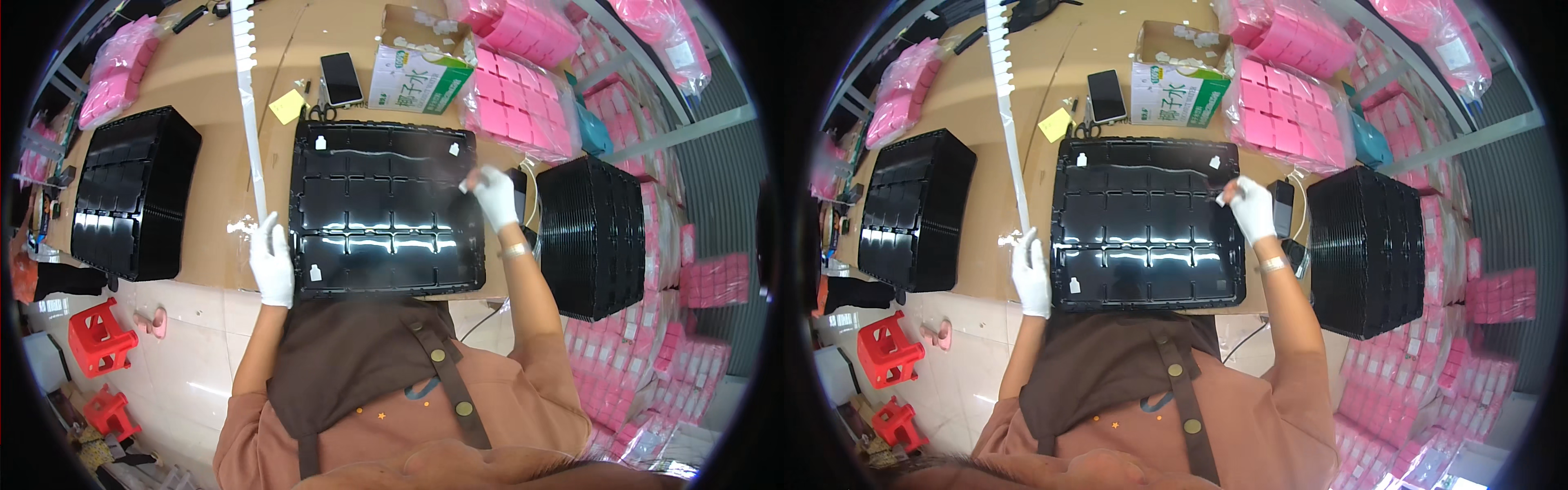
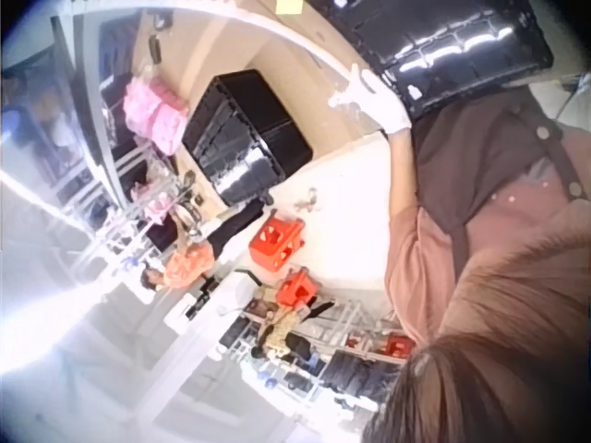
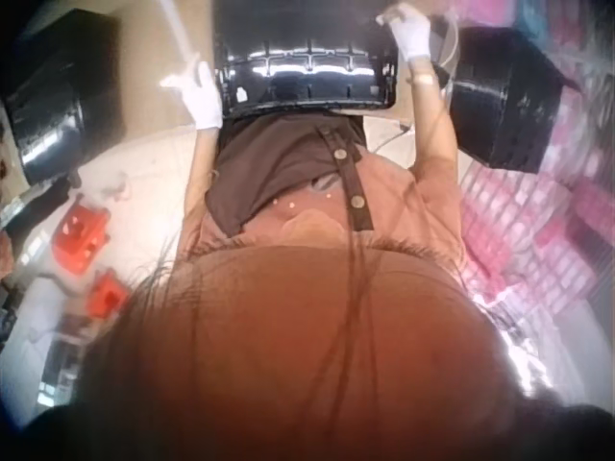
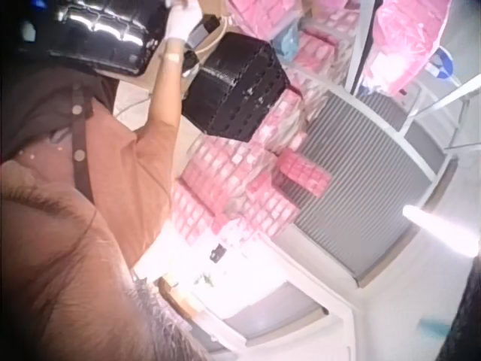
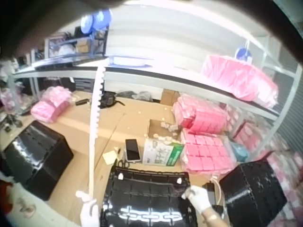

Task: The person peels adhesive tabs from a strip and sticks them onto a black plastic tray, then aligns and presses a pink foam insert onto the tray. They set the completed tray aside and repeat the process on another tray.

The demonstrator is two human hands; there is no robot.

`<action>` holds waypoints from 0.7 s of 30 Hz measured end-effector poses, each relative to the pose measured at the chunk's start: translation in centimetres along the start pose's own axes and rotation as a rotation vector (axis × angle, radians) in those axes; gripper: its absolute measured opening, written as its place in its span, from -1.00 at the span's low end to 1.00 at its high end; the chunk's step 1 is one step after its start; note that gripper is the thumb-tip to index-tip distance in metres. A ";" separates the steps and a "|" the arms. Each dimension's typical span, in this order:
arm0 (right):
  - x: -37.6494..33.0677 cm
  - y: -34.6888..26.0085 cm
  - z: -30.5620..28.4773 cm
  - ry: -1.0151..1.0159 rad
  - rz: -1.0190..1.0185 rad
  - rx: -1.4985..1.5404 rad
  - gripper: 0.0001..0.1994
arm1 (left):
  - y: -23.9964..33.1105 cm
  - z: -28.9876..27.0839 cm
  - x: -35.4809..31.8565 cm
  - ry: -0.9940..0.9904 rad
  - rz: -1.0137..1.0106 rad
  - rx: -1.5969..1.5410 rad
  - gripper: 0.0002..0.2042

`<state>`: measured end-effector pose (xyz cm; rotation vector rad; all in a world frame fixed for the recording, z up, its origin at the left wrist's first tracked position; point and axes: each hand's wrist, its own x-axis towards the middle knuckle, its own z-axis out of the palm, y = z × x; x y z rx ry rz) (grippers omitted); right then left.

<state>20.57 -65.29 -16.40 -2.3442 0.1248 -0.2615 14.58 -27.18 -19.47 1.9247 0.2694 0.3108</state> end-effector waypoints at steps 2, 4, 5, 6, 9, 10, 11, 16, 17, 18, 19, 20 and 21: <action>3.8 2.4 2.3 0.036 0.093 -0.152 -0.88 | -0.7 0.5 -0.3 -0.010 0.018 0.025 -0.75; 6.1 3.8 3.6 0.069 0.024 -0.279 -0.86 | -0.7 0.5 -1.0 -0.029 0.015 0.035 -0.76; 6.8 3.5 3.9 0.087 -0.034 -0.439 -0.87 | -0.6 0.5 -1.2 -0.026 0.055 0.039 -0.77; 7.5 3.2 4.1 0.108 -0.091 -0.599 -0.87 | -0.3 0.4 -1.6 -0.037 0.013 0.018 -0.78; 9.4 3.7 2.9 -0.171 -0.040 -0.513 -0.86 | -0.6 0.4 -2.0 -0.020 0.028 -0.041 -0.78; 10.0 3.7 2.4 -0.373 0.024 -0.353 -0.85 | -0.6 0.5 -2.2 -0.015 0.015 -0.057 -0.78; 10.0 3.7 2.1 -0.355 0.063 -0.292 -0.84 | -0.6 0.5 -2.2 -0.011 0.003 -0.073 -0.77; 9.0 2.9 3.1 -0.238 0.046 -0.381 -0.90 | -1.0 0.7 -2.2 -0.016 0.016 -0.056 -0.78; 8.9 2.8 3.3 -0.191 0.027 -0.400 -0.92 | -1.1 0.7 -2.1 -0.018 0.022 -0.042 -0.78; 8.8 2.8 3.5 -0.144 0.007 -0.419 -0.94 | -1.5 0.8 -2.1 -0.018 0.020 -0.042 -0.78; 8.7 2.8 3.9 -0.147 0.005 -0.419 -0.94 | -1.9 0.8 -2.1 -0.028 0.079 0.000 -0.78; 8.5 2.9 4.3 -0.066 -0.012 -0.422 -0.95 | -2.2 0.8 -2.1 -0.037 0.137 0.042 -0.77; 8.4 3.1 4.7 0.014 -0.029 -0.424 -0.94 | -2.3 0.8 -2.1 -0.035 0.136 0.043 -0.77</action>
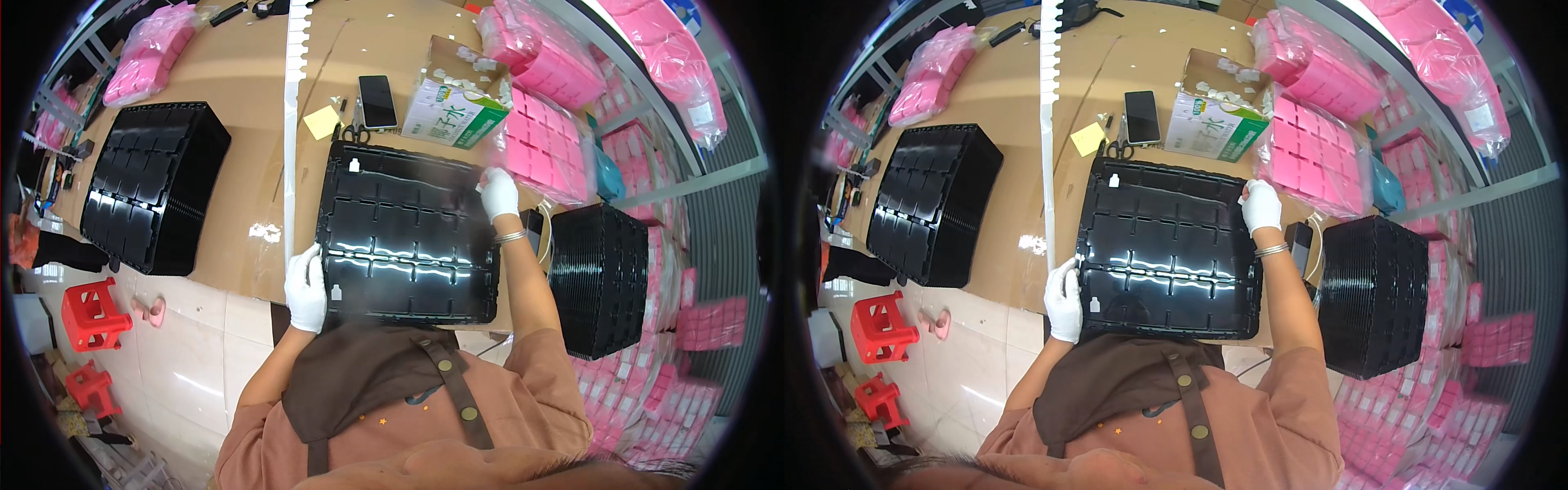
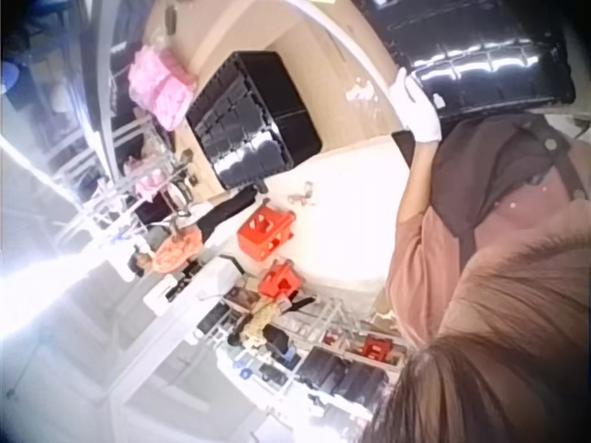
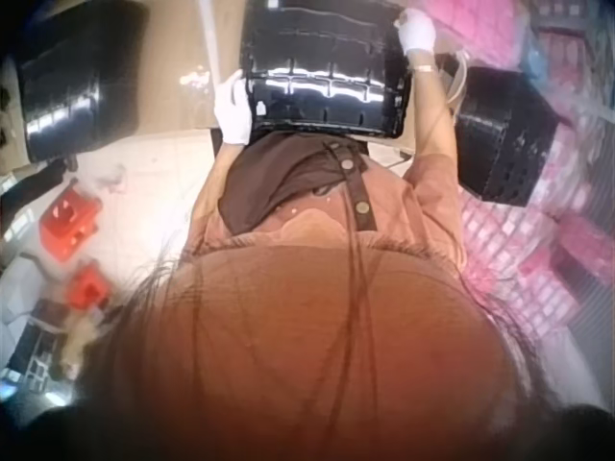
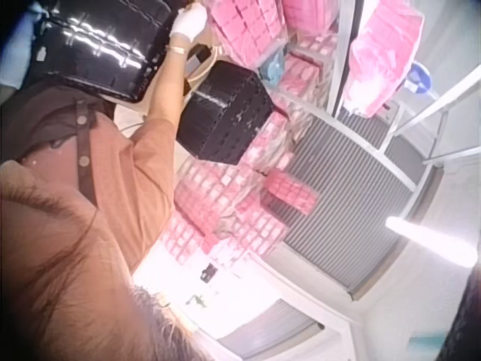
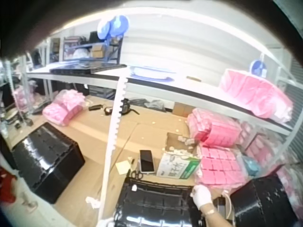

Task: The person peels adhesive tabs from a strip and sticks them onto a black plastic tray, then aligns and presses a pink foam insert onto the tray. They set the completed tray aside and repeat the process on another tray.

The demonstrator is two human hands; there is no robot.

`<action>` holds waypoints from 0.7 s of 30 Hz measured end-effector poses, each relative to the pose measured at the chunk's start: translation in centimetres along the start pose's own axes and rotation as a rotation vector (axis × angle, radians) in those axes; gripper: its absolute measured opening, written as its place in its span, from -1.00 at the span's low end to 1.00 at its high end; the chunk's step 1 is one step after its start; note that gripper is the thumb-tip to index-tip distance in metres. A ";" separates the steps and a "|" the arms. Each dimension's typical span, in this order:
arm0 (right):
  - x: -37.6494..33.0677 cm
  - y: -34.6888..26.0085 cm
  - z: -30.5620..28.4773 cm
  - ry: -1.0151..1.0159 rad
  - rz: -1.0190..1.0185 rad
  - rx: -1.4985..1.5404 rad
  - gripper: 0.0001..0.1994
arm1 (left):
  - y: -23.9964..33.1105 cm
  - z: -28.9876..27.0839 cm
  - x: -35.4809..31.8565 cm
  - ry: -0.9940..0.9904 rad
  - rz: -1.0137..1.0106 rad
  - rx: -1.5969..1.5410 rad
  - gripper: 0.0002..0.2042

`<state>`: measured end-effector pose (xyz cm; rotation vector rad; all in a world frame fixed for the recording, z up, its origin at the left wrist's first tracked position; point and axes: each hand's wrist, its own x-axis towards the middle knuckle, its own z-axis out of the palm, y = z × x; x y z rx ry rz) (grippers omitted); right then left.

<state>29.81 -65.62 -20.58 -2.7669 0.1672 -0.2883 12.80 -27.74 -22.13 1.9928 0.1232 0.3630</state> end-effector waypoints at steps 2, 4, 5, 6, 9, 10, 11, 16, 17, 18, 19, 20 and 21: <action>0.0 0.9 0.6 0.038 -0.050 -0.001 -0.94 | 0.2 0.1 -0.1 -0.003 -0.018 -0.010 -0.78; 0.4 2.0 0.3 0.078 -0.099 -0.003 -0.94 | 1.0 0.0 0.0 0.004 -0.066 -0.046 -0.78; 0.8 2.5 -0.2 0.002 -0.009 0.171 -0.94 | 1.3 -0.1 0.1 0.009 -0.113 -0.081 -0.78; 1.2 2.9 -0.5 -0.073 0.081 0.345 -0.94 | 1.3 -0.3 0.0 0.011 -0.113 -0.083 -0.78; 2.7 -0.5 -1.4 0.092 0.088 0.538 -0.91 | 1.4 -0.6 -0.3 0.003 -0.148 -0.066 -0.77; 2.5 -4.6 -2.1 0.044 0.029 0.510 -0.91 | 1.3 -0.7 -0.5 0.040 -0.130 -0.071 -0.77; 2.1 -8.4 -2.4 0.004 -0.026 0.481 -0.90 | 1.3 -0.7 -0.5 0.072 -0.105 -0.078 -0.76; 1.9 -16.8 6.0 -0.257 -0.326 0.366 -0.88 | 0.9 -0.6 -0.3 0.113 0.130 0.035 -0.81; 2.1 -17.9 7.0 -0.286 -0.304 0.354 -0.89 | 1.0 -0.5 -0.3 0.118 0.174 0.034 -0.82; 2.4 -18.5 7.4 -0.274 -0.324 0.178 -0.91 | 0.9 -0.4 -0.3 0.094 0.191 0.057 -0.81; 2.4 -19.6 7.6 -0.282 -0.350 0.184 -0.91 | 0.7 -0.4 -0.4 0.076 0.200 0.083 -0.81; 2.3 -20.5 7.7 -0.284 -0.364 0.090 -0.92 | 0.6 -0.5 -0.5 0.086 0.211 0.103 -0.80; 2.3 -21.2 7.8 -0.282 -0.375 -0.006 -0.93 | 0.4 -0.5 -0.6 0.102 0.216 0.110 -0.80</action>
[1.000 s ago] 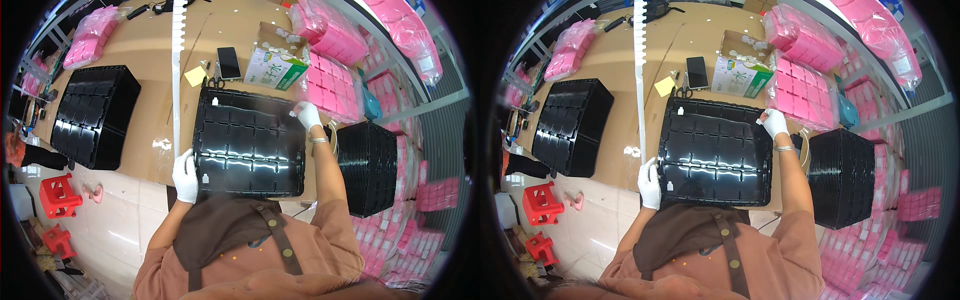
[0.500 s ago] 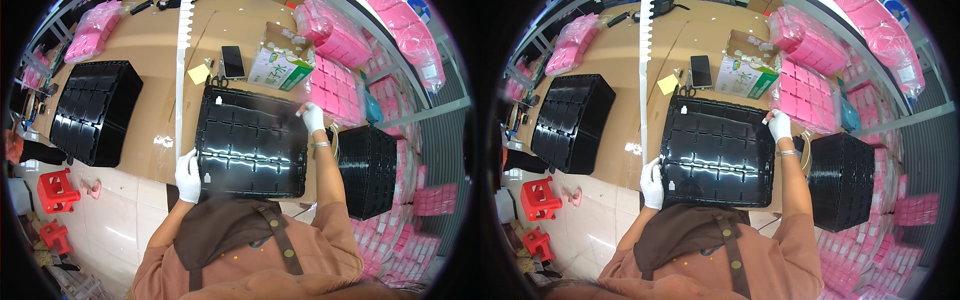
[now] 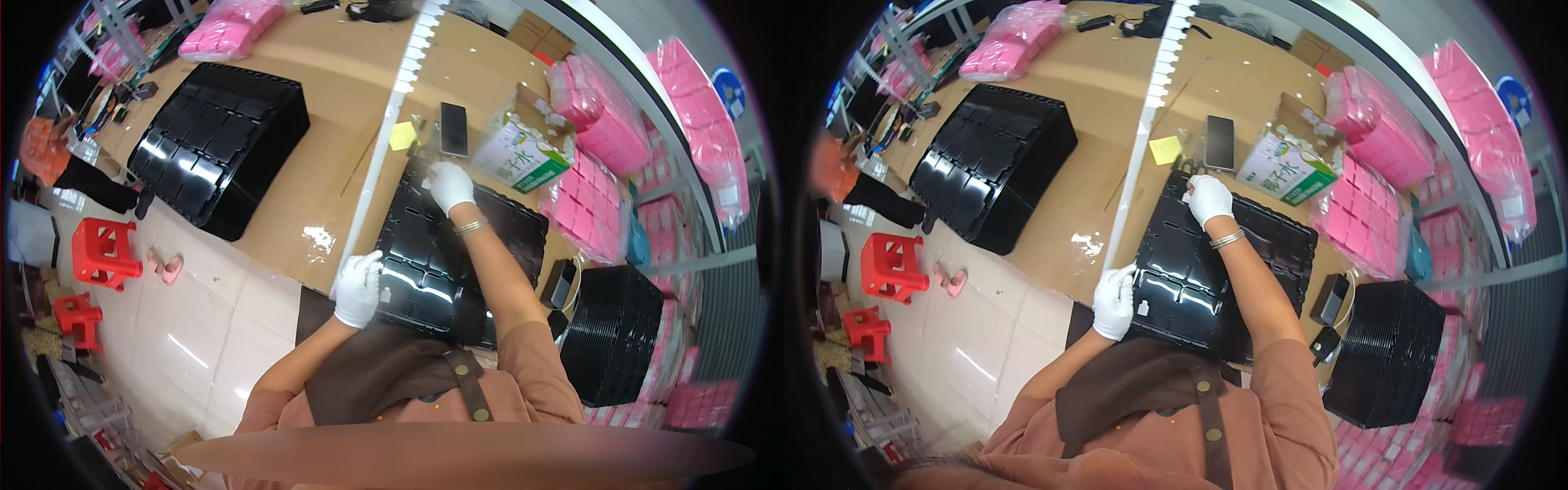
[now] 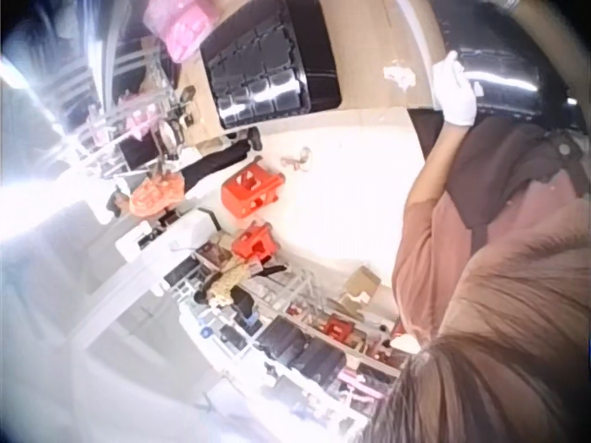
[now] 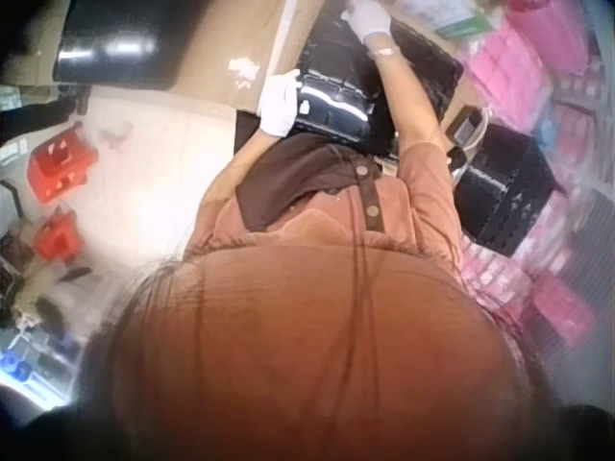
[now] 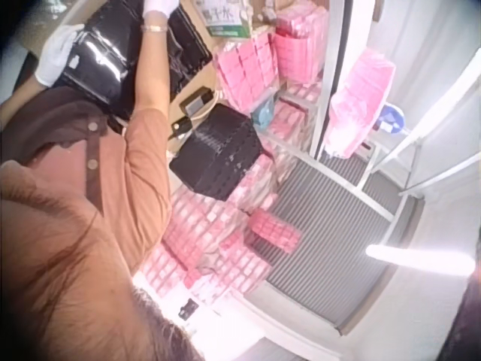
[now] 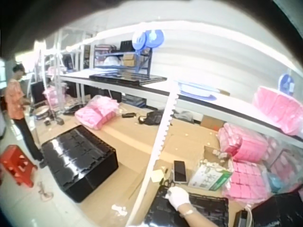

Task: The person peels adhesive tabs from a strip and sticks them onto a black plastic tray, then aligns and presses a pink foam insert onto the tray. They set the completed tray aside and repeat the process on another tray.

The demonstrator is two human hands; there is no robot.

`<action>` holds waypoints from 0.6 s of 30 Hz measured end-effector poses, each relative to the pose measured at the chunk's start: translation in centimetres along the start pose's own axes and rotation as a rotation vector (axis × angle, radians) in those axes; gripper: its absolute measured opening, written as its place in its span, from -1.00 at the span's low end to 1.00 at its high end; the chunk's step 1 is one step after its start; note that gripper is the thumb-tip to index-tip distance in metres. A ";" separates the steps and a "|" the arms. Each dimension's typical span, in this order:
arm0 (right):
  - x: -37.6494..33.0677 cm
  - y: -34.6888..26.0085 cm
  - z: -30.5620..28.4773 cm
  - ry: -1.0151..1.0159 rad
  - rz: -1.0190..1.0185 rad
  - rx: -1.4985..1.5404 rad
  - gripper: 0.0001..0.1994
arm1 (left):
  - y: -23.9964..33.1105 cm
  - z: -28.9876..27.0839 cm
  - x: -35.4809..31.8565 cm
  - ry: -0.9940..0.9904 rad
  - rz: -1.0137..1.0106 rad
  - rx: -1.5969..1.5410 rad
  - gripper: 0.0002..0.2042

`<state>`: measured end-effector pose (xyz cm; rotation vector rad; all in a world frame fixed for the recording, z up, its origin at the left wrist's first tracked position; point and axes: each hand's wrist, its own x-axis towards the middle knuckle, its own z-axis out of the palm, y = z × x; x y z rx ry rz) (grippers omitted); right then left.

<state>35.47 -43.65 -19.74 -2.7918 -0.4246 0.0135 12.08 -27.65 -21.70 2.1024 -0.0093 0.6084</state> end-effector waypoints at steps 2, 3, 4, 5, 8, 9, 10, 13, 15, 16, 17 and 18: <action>0.8 1.2 0.8 -0.019 -0.023 -0.011 -0.92 | 0.0 0.0 -0.1 0.008 -0.019 -0.053 -0.80; 1.4 2.4 1.0 -0.128 -0.033 0.159 -0.92 | 0.0 0.0 -0.1 0.015 -0.023 -0.054 -0.80; 1.7 2.1 0.6 -0.241 -0.040 0.328 -0.91 | 0.0 -0.1 0.0 0.017 -0.027 -0.066 -0.80; 1.3 1.7 -0.1 -0.183 -0.025 0.231 -0.89 | -0.1 -0.1 0.0 0.018 -0.029 -0.079 -0.80; 0.9 1.0 1.0 0.021 0.040 0.193 -0.90 | -0.1 -0.2 0.1 0.025 -0.029 -0.099 -0.81; 0.6 0.9 1.1 0.003 0.030 0.172 -0.92 | -0.1 -0.3 0.2 0.027 -0.035 -0.099 -0.81; 0.5 0.8 1.4 0.001 0.034 0.170 -0.92 | -0.1 -0.3 0.2 0.016 -0.044 -0.104 -0.81; 0.1 0.2 2.5 0.150 0.005 0.089 -0.93 | -0.1 -0.2 0.1 0.007 -0.051 -0.104 -0.81; -0.1 0.0 2.5 0.175 -0.005 0.092 -0.93 | -0.1 -0.1 0.1 0.010 -0.049 -0.099 -0.81; -0.2 0.0 2.7 0.202 -0.016 0.093 -0.93 | -0.1 0.0 0.1 0.018 -0.050 -0.092 -0.81; 0.3 1.4 3.2 0.210 0.029 0.325 -0.95 | 0.0 0.0 0.2 0.015 -0.043 -0.091 -0.81; 0.5 2.8 3.6 0.221 0.075 0.557 -0.94 | 0.1 0.1 0.3 0.000 -0.038 -0.097 -0.81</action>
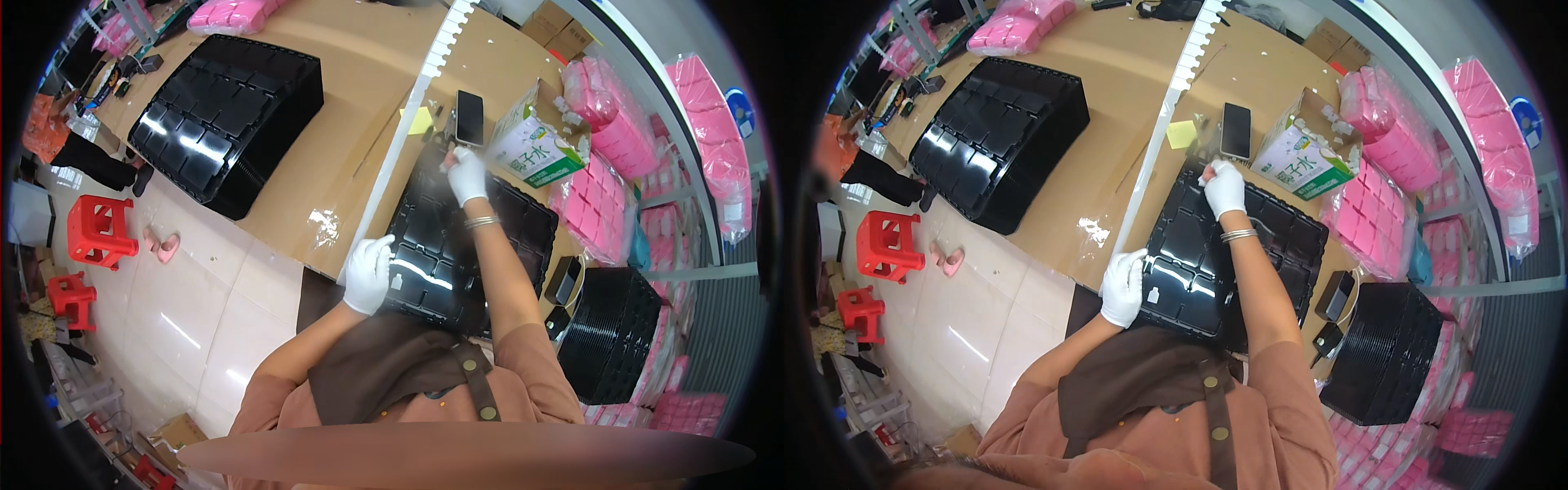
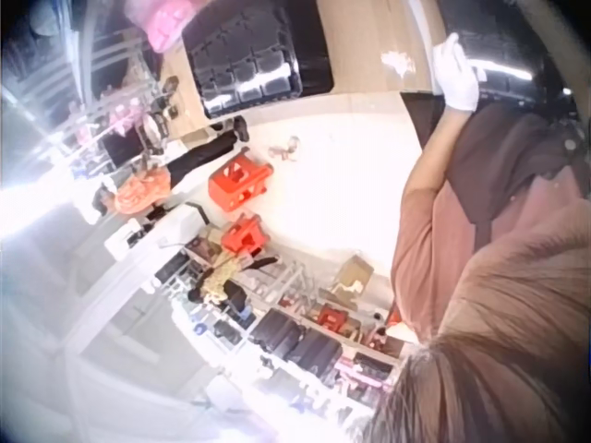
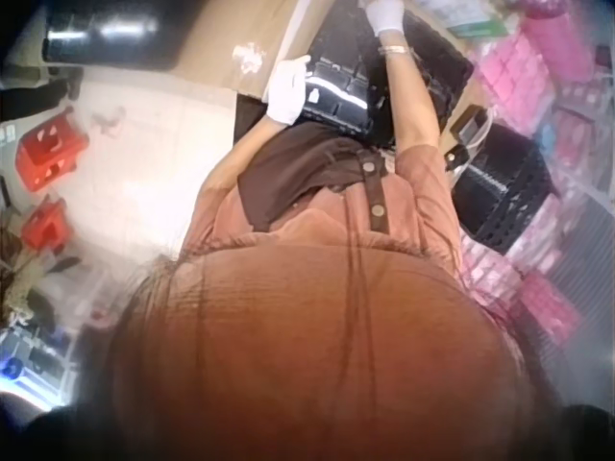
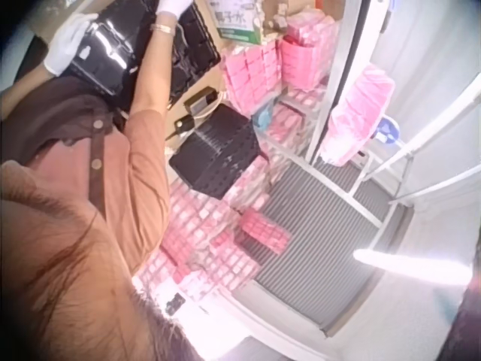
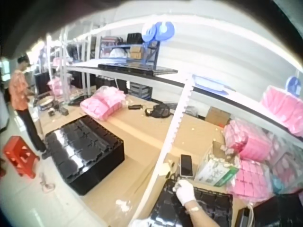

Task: The person peels adhesive tabs from a strip and sticks them onto a black plastic tray, then aligns and presses a pink foam insert onto the tray. They set the completed tray aside and repeat the process on another tray.

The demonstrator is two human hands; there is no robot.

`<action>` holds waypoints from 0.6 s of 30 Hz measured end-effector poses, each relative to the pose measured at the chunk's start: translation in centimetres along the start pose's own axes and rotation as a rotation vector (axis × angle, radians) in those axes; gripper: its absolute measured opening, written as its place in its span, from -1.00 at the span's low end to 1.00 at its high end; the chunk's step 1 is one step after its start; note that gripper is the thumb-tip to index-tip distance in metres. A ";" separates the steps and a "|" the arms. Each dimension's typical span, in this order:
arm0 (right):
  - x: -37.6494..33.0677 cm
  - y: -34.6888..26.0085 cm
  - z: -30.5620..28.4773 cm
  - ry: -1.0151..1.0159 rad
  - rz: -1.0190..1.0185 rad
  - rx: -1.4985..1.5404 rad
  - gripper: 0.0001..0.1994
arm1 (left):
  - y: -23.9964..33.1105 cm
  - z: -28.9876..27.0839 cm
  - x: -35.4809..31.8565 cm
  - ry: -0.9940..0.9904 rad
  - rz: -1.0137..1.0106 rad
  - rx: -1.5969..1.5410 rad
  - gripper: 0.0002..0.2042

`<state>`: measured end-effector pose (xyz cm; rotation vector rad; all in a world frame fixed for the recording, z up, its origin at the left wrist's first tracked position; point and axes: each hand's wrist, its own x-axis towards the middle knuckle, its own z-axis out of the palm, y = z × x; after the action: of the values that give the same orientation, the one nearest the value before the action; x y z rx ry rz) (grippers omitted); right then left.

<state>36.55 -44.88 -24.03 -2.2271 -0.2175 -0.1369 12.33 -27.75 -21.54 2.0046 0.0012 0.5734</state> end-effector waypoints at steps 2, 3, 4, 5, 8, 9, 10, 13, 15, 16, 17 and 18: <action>-1.9 -4.8 -1.1 -0.061 0.151 0.190 -0.91 | -0.6 -0.3 -0.4 0.028 -0.081 -0.012 -0.81; -3.5 -6.1 -1.4 -0.113 0.198 0.301 -0.91 | -0.4 -0.5 -0.3 0.046 -0.089 -0.018 -0.80; -5.8 -7.5 -1.8 -0.161 0.248 0.410 -0.91 | -0.6 -0.5 -0.4 0.042 -0.100 -0.019 -0.80; -8.5 -9.8 -2.9 -0.329 0.213 0.354 -0.90 | -0.8 -0.4 -0.4 0.071 -0.089 -0.025 -0.80; -16.0 -11.2 -2.7 -0.625 0.080 0.032 -0.89 | -1.1 -0.1 -0.4 0.102 -0.076 -0.041 -0.81; -17.8 -11.0 -2.2 -0.577 -0.005 -0.012 -0.92 | -1.0 -0.1 -0.3 0.094 -0.076 -0.058 -0.81; -18.9 -11.1 -1.7 -0.547 -0.112 -0.186 -0.91 | -1.0 -0.2 -0.3 0.088 -0.077 -0.074 -0.81; -19.6 -11.7 -1.6 -0.577 -0.170 -0.283 -0.84 | -1.0 -0.2 -0.4 0.088 -0.063 -0.071 -0.81; -19.5 -11.7 -1.9 -0.701 -0.067 -0.054 -0.86 | -1.0 -0.4 -0.5 0.089 -0.065 -0.075 -0.80; -19.6 -11.6 -1.9 -0.700 -0.066 -0.055 -0.86 | -0.9 -0.4 -0.5 0.087 -0.067 -0.067 -0.80; -19.8 -11.5 -1.7 -0.595 -0.004 -0.069 -0.87 | -0.8 -0.3 -0.5 0.086 -0.070 -0.059 -0.80; -20.0 -11.5 -1.5 -0.490 0.058 -0.083 -0.87 | -0.8 -0.3 -0.5 0.086 -0.071 -0.060 -0.80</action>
<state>14.58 -41.26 -17.75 -2.3161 -0.4170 0.4430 11.93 -27.23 -22.26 1.9130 0.1061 0.6064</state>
